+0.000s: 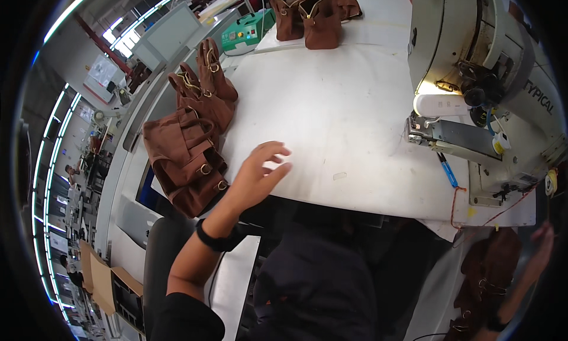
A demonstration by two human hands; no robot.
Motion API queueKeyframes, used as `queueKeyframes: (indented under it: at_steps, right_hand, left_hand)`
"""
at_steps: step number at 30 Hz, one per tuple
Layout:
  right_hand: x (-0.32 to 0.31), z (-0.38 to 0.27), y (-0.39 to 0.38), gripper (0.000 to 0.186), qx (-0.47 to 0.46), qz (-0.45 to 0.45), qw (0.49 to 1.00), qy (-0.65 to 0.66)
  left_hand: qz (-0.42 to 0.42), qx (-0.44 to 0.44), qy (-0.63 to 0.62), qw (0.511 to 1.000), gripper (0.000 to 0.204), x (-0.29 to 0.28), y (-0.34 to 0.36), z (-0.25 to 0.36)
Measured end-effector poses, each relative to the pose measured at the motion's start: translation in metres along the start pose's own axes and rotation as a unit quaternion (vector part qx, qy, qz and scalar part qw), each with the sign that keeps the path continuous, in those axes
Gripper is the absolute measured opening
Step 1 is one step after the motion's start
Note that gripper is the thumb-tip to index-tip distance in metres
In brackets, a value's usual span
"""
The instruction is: The person sews a zipper onto a brown leather bag using an industrial sewing machine. They align the zipper, guide the bag under the needle, and stitch along the edge. The person repeats this process on multiple bags, inspecting the stitching and adjusting the zipper as needed.
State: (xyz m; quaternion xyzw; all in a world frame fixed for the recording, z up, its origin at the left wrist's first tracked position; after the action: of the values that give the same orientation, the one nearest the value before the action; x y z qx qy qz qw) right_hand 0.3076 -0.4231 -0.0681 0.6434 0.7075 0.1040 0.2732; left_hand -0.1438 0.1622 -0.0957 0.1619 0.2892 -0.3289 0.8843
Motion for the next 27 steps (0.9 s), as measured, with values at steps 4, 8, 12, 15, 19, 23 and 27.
queueKeyframes:
  at_steps: [4, 8, 12, 15, 19, 23, 27]
  right_hand:
    - [0.105, -0.005, -0.189, 0.029, 0.105, -0.287, 0.951, -0.058]
    - [0.18, -0.03, -0.283, 0.012, 0.054, -0.428, 0.9, -0.068]
    - [0.201, -0.026, -0.311, 0.011, -0.045, -0.409, 0.905, -0.106]
    - [0.199, -0.023, -0.314, 0.011, -0.026, -0.366, 0.921, -0.132]
    - [0.204, -0.006, -0.317, 0.014, -0.033, -0.338, 0.935, -0.102]
    - [0.192, -0.002, -0.323, 0.014, -0.041, -0.322, 0.935, -0.14]
    - [0.197, 0.004, -0.329, 0.014, -0.02, -0.342, 0.927, -0.152]
  left_hand:
    - [0.06, -0.015, 0.14, 0.988, 0.037, -0.083, 0.013, -0.024]
    - [0.136, -0.014, 0.201, 0.97, 0.052, -0.138, 0.107, -0.02]
    - [0.248, -0.083, 0.212, 0.942, 0.075, -0.175, 0.214, -0.017]
    - [0.281, -0.268, 0.25, 0.887, 0.083, -0.203, 0.275, -0.078]
    - [0.333, -0.022, 0.592, 0.733, 0.08, -0.262, 0.303, -0.149]
    - [0.375, -0.144, 0.292, 0.868, 0.048, -0.202, 0.302, -0.135]
    - [0.474, -0.103, -0.121, 0.866, 0.026, -0.181, 0.283, -0.074]
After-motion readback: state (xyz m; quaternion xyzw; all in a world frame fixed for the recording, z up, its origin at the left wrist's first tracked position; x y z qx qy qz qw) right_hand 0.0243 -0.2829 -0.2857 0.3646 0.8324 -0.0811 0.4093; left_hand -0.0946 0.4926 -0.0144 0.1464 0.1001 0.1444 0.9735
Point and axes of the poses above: each hand's wrist, its own y-axis towards the middle knuckle, its own x-axis out of the palm, z = x × y, the point moved 5 cm from there along y, towards the middle knuckle, and after that the axes turned 7 degrees about -x, right-handed, at the moved point
